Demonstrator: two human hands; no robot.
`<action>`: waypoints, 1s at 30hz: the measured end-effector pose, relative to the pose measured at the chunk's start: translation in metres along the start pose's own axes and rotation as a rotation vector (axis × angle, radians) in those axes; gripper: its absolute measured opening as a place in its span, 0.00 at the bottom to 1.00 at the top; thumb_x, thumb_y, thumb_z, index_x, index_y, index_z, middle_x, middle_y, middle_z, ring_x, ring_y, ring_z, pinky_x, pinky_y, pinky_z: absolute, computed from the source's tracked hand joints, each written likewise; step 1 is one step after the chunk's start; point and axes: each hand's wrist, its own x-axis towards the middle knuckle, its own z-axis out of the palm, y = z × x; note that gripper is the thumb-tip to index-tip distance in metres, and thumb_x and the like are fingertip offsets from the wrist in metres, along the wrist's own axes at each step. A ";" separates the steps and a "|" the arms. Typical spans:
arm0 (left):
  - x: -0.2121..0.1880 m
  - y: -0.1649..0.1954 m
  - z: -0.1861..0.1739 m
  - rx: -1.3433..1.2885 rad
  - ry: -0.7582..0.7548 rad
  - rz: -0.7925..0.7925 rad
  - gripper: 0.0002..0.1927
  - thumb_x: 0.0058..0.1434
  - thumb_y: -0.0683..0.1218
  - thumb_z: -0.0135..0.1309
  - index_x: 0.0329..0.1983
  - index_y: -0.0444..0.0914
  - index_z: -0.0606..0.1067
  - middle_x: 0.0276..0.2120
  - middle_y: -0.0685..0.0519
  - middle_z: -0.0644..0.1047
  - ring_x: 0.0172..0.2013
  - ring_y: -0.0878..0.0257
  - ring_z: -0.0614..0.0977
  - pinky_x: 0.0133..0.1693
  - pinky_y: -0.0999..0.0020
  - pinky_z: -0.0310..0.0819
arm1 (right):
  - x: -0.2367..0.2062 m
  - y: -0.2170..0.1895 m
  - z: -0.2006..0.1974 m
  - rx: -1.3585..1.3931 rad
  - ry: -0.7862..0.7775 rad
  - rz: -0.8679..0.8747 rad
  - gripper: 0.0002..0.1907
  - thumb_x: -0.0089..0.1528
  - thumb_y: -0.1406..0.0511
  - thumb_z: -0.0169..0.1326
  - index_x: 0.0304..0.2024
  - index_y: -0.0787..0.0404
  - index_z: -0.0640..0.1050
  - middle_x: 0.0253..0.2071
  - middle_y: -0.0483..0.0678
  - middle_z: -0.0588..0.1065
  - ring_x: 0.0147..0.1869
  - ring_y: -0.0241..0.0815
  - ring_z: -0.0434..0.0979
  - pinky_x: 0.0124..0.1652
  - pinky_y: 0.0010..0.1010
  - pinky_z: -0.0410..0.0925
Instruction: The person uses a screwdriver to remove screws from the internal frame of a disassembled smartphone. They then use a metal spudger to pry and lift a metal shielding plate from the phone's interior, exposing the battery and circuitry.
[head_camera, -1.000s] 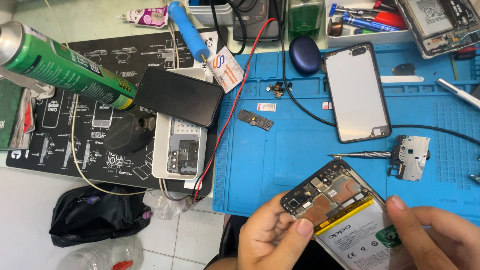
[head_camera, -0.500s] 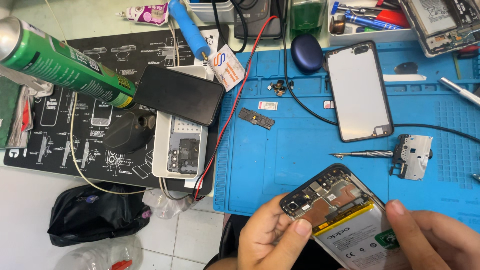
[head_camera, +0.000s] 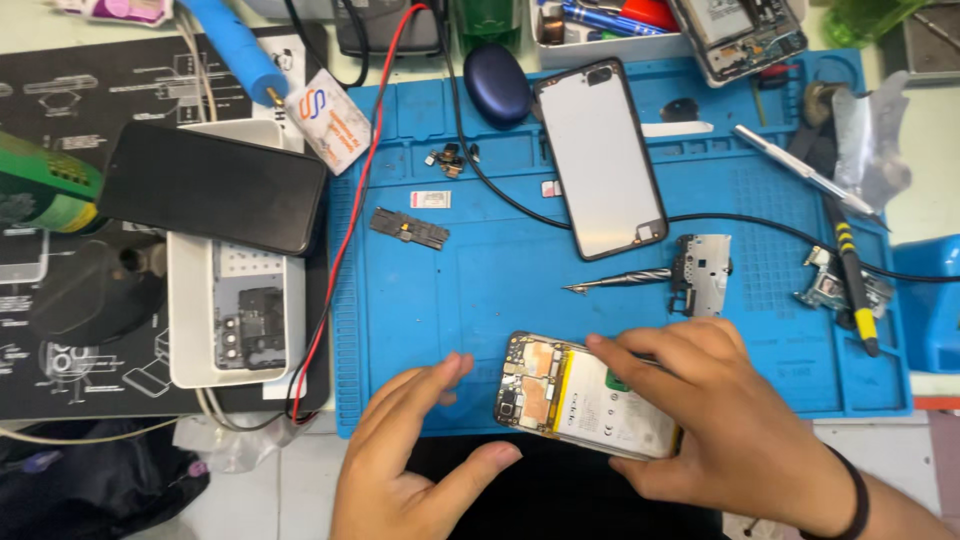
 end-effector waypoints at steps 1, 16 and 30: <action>0.002 -0.003 0.000 0.053 -0.045 0.086 0.44 0.46 0.49 0.76 0.65 0.35 0.71 0.56 0.44 0.80 0.58 0.51 0.80 0.57 0.58 0.72 | 0.003 0.002 0.001 0.003 -0.011 -0.013 0.49 0.41 0.54 0.71 0.66 0.54 0.74 0.56 0.45 0.74 0.59 0.49 0.70 0.60 0.42 0.58; 0.018 -0.017 0.031 0.223 -0.078 0.164 0.52 0.48 0.47 0.70 0.71 0.28 0.56 0.59 0.43 0.76 0.59 0.48 0.73 0.58 0.55 0.66 | 0.015 0.007 -0.003 -0.074 -0.061 -0.059 0.38 0.48 0.57 0.68 0.61 0.58 0.74 0.67 0.51 0.69 0.68 0.51 0.67 0.61 0.44 0.57; 0.018 -0.011 0.043 0.277 -0.033 0.292 0.51 0.50 0.50 0.70 0.71 0.28 0.57 0.53 0.46 0.79 0.48 0.53 0.73 0.54 0.56 0.64 | 0.029 0.041 -0.054 -0.234 0.207 0.157 0.21 0.56 0.66 0.65 0.52 0.62 0.81 0.44 0.51 0.76 0.48 0.50 0.78 0.46 0.36 0.71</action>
